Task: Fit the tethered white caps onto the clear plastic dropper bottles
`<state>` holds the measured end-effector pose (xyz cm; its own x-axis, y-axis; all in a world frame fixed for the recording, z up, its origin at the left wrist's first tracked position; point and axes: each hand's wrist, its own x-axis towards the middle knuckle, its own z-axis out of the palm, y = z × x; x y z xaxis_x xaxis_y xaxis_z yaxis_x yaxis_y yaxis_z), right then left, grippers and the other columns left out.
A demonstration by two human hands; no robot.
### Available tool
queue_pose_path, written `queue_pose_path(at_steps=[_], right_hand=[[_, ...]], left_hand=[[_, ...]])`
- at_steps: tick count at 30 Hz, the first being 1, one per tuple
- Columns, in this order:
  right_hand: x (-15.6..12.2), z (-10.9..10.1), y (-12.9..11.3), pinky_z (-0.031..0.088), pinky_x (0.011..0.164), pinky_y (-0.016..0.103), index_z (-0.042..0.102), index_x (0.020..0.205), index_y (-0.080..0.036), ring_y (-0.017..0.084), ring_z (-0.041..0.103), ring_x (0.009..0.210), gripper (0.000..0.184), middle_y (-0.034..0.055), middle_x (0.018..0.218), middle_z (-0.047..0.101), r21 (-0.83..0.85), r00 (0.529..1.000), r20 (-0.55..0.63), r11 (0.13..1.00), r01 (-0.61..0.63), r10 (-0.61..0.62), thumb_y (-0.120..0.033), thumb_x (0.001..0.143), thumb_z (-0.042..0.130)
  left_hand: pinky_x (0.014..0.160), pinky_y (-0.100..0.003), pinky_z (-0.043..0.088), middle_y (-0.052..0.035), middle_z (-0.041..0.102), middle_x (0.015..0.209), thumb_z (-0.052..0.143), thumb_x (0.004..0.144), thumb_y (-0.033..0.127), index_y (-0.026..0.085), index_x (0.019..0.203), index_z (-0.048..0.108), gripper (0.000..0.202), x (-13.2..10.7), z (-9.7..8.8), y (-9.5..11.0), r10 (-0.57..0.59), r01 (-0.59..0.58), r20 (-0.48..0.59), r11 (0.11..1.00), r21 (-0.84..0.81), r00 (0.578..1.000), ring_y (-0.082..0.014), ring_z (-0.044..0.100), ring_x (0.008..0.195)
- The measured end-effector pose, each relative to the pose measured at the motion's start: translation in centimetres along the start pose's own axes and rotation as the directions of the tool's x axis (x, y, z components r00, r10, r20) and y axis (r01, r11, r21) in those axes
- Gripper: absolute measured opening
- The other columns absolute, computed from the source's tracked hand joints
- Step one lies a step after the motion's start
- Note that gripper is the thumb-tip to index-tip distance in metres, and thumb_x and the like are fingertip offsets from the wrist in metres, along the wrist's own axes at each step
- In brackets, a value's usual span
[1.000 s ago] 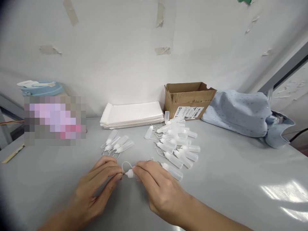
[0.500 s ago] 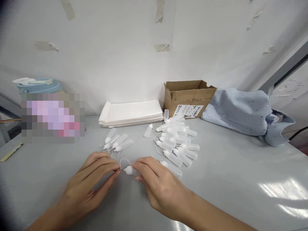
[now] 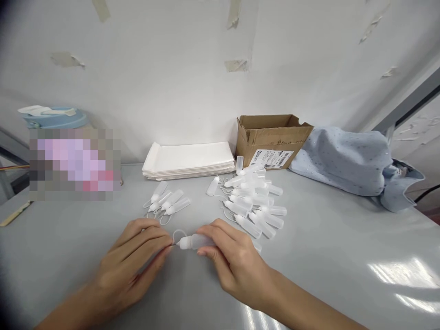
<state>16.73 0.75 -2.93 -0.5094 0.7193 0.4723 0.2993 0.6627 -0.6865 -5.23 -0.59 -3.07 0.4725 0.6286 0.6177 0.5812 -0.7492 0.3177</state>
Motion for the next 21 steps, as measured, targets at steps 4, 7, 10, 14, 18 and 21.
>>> queue_pose_path(at_steps=[4, 7, 10, 14, 18, 21], right_hand=[[-0.17, 0.43, 0.21, 0.047, 0.059, 0.025, 0.056, 0.110, -0.012, 0.015, 0.054, 0.069, 0.024, 0.0070, 0.082, 0.058, 0.003, 0.999, 0.000, 0.999, 0.032, -0.032, -0.008, 0.088, 0.046], [-0.24, 0.48, 0.39, 0.047, 0.059, 0.026, 0.054, 0.112, -0.012, 0.016, 0.054, 0.070, 0.026, 0.0080, 0.085, 0.058, -0.017, 0.998, 0.018, 0.998, 0.060, -0.059, -0.007, 0.088, 0.045], [-0.30, 0.41, 0.45, 0.047, 0.058, 0.027, 0.053, 0.114, -0.012, 0.017, 0.053, 0.069, 0.027, 0.0091, 0.085, 0.057, -0.060, 0.996, 0.039, 0.994, 0.086, -0.084, -0.007, 0.089, 0.044], [-0.31, 0.28, 0.34, 0.048, 0.059, 0.029, 0.051, 0.114, -0.011, 0.017, 0.054, 0.070, 0.026, 0.0100, 0.086, 0.057, -0.082, 0.994, 0.070, 0.992, 0.091, -0.085, -0.009, 0.089, 0.043], [-0.21, 0.07, 0.27, 0.049, 0.061, 0.028, 0.050, 0.116, -0.014, 0.016, 0.055, 0.071, 0.026, 0.0080, 0.087, 0.057, -0.083, 0.995, 0.102, 0.997, 0.012, -0.003, -0.012, 0.091, 0.044], [-0.07, -0.12, 0.39, 0.051, 0.066, 0.029, 0.050, 0.118, -0.016, 0.017, 0.058, 0.078, 0.027, 0.0084, 0.094, 0.059, -0.112, 0.996, 0.085, 0.994, -0.008, 0.017, -0.012, 0.091, 0.044]], left_hand=[[0.072, -0.036, 0.043, -0.0048, 0.061, 0.077, 0.049, 0.082, -0.002, 0.013, 0.091, 0.057, 0.020, 0.00, 0.07, 0.38, 0.036, -0.036, 0.002, 0.999, 0.000, 0.999, -0.0182, 0.050, 0.077], [0.069, -0.036, 0.042, -0.0061, 0.061, 0.076, 0.048, 0.081, -0.004, 0.012, 0.089, 0.058, 0.020, 0.08, 0.09, 0.45, 0.077, -0.077, -0.001, 0.997, 0.025, 0.997, -0.0195, 0.049, 0.078], [0.068, -0.036, 0.041, -0.0069, 0.061, 0.075, 0.048, 0.079, -0.006, 0.011, 0.085, 0.059, 0.021, 0.09, 0.11, 0.41, 0.143, -0.144, 0.022, 0.984, 0.107, 0.990, -0.0211, 0.049, 0.078], [0.070, -0.037, 0.041, -0.0079, 0.062, 0.076, 0.049, 0.078, -0.006, 0.010, 0.085, 0.060, 0.020, -0.05, 0.14, 0.32, 0.193, -0.201, 0.061, 0.963, 0.181, 0.979, -0.0225, 0.050, 0.080], [0.072, -0.038, 0.041, -0.0057, 0.062, 0.078, 0.052, 0.081, -0.001, 0.013, 0.088, 0.059, 0.017, 0.03, 0.04, 0.14, 0.085, -0.084, -0.004, 0.984, 0.160, 0.996, -0.0215, 0.049, 0.081], [0.074, -0.038, 0.043, -0.0046, 0.061, 0.077, 0.056, 0.081, 0.005, 0.015, 0.087, 0.059, 0.012, 0.18, -0.17, -0.05, 0.025, -0.023, -0.011, 0.989, 0.145, 1.000, -0.0215, 0.051, 0.082]])
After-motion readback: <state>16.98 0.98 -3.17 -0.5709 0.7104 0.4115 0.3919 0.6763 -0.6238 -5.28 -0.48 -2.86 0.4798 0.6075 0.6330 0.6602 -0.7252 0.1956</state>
